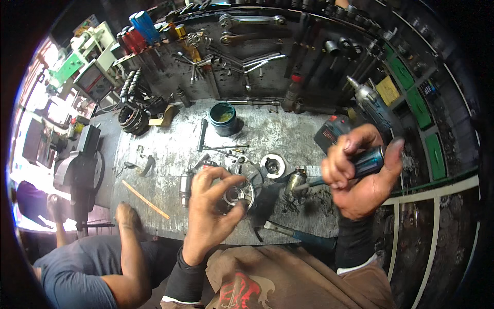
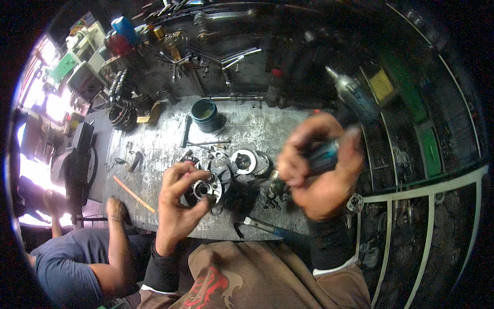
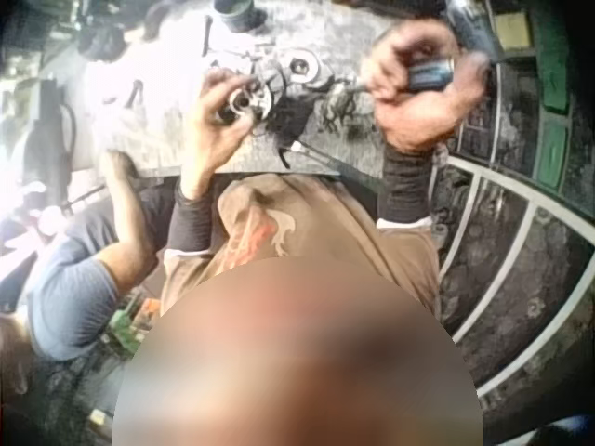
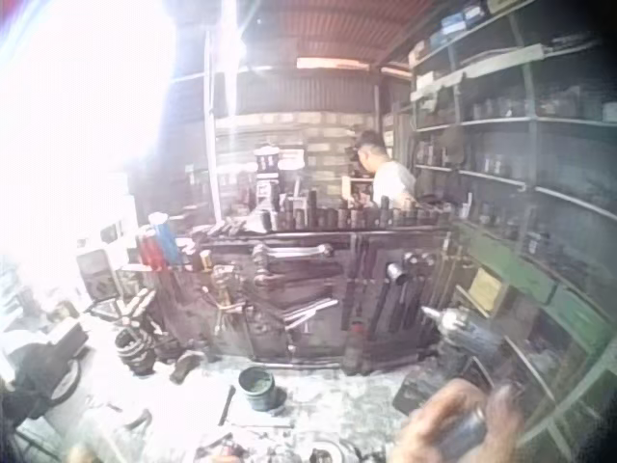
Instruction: The person assembles a mechanical component on a workbench, inserting small parts into a circular housing, applying grease, and using a power drill and screwdriver to secure components.
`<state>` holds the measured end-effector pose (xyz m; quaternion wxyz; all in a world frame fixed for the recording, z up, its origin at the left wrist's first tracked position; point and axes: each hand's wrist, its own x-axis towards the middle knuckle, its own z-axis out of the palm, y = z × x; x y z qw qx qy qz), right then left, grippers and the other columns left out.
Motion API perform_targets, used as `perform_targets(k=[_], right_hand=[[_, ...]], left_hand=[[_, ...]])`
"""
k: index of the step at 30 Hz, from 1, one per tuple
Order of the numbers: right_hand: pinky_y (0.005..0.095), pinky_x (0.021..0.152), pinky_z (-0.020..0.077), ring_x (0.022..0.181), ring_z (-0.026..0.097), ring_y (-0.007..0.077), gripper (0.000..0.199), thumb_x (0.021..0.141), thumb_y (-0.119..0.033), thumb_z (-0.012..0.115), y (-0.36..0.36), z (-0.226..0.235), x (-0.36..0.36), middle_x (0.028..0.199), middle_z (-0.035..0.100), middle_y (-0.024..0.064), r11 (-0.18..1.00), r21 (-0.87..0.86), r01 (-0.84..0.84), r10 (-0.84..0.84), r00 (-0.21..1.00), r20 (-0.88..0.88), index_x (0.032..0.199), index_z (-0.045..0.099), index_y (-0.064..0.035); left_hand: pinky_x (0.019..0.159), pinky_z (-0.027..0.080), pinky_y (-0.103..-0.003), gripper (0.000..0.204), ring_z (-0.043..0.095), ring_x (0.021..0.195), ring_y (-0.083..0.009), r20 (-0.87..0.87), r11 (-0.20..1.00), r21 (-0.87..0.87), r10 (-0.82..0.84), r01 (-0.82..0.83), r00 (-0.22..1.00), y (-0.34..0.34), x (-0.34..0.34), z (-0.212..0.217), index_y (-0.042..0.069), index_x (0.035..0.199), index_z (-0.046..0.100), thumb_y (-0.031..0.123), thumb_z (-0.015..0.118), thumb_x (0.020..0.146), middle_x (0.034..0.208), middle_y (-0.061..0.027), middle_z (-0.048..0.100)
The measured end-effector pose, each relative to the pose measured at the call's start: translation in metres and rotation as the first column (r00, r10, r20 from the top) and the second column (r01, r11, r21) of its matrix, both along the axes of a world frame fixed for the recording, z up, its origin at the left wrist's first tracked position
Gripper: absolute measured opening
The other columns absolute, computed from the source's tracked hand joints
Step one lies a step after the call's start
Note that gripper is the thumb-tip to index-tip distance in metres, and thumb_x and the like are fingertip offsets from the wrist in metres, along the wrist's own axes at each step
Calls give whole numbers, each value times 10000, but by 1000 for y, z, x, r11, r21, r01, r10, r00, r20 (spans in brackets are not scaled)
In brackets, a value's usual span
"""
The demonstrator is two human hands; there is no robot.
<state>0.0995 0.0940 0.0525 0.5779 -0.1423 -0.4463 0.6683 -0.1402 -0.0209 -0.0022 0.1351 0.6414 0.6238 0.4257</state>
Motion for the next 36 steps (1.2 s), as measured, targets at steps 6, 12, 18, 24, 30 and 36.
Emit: perform_targets(k=[6,12,18,24,30,36], right_hand=[[301,436,335,465,392,127,693,1106,-590,349,-24,40,-78,631,477,68,969,172,-180,120,944,309,919,600,29],[291,458,364,495,420,128,639,1122,-508,337,-33,39,-102,693,494,80,990,118,-81,26,914,405,901,584,39],[288,456,361,494,413,121,632,1116,-516,345,-37,32,-105,696,492,72,994,103,-45,-1,911,412,910,579,34],[288,509,397,545,447,119,627,1112,-522,349,-29,30,-106,712,505,66,983,115,-145,93,924,371,995,603,39],[308,759,536,812,637,173,459,1072,-352,555,-37,38,-104,963,648,122,778,627,37,-435,752,496,1239,634,67],[349,697,587,796,730,249,507,869,-370,850,-42,62,-96,922,719,139,434,870,-233,-836,256,486,1162,732,27]], left_hand=[[1168,415,-463,563,612,1300,-367,136,968,-6,-246,249,960,-1,-34,4,33,1239,726,-77,600,701,1262,-149,710],[1187,397,-468,619,578,1363,-351,210,910,-44,-396,413,894,2,-36,-8,63,1299,717,-80,576,713,1317,-126,708],[1187,385,-477,573,560,1398,-340,258,896,-42,-417,442,871,7,-42,-19,67,1292,732,-28,590,745,1301,-123,730],[1188,374,-476,543,571,1388,-338,277,902,-49,-400,429,873,8,-38,-19,63,1290,731,-7,632,761,1296,-122,733],[1081,477,-432,465,650,1259,-344,350,929,55,-360,365,865,17,-43,-7,30,1288,703,49,740,824,1245,-174,723],[901,542,-420,438,697,1037,-334,435,876,269,-481,400,761,35,-1,23,-52,1217,623,94,776,833,1063,-198,694]])
